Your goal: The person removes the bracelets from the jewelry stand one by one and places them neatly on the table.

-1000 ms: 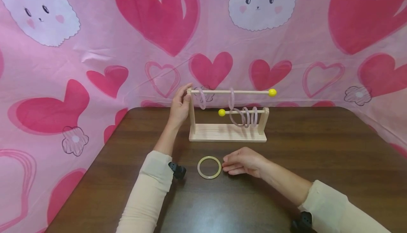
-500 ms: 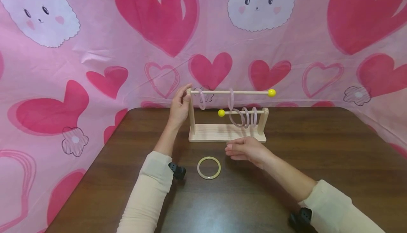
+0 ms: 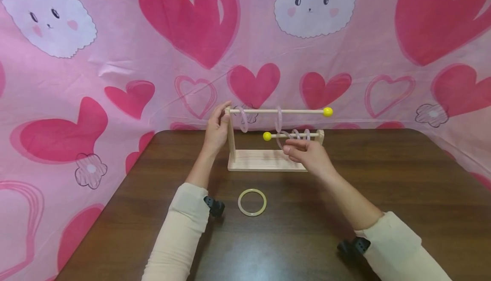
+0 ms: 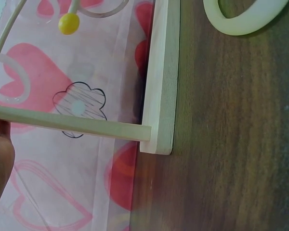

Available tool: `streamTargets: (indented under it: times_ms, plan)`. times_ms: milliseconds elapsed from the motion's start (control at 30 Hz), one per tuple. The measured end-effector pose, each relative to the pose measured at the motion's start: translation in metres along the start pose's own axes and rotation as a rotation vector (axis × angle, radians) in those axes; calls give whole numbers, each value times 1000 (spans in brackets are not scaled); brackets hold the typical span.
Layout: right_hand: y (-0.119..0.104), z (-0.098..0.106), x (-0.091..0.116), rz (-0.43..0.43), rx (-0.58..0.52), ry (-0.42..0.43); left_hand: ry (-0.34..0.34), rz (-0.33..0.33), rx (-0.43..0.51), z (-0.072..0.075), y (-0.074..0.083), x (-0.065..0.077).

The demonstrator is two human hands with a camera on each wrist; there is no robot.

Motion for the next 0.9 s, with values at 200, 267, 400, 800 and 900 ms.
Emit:
streamTargets:
  times_ms: [200, 267, 400, 800, 900]
  plan:
    - [-14, 15, -11, 105, 161, 132, 1, 6, -6, -1, 1, 1]
    - [-17, 17, -15, 117, 153, 163, -1, 12, -3, -1, 1, 1]
    - [-19, 19, -23, 116, 134, 206, -1, 13, 6, -1, -2, 0]
    - [-28, 10, -38, 169, 73, 237, 17, 31, -5, -5, -29, -3]
    - [-30, 8, -39, 177, 99, 234, 11, 51, 9, -4, -18, -1]
Point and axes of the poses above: each hand's wrist, its own x-axis away from the middle knuckle, its own z-axis out of the back of the hand, y = z × x, the point moved 7 cm from there along -x, towards the middle knuckle, and after that the axes turned 11 degrees about -x, right-handed, at the moved point
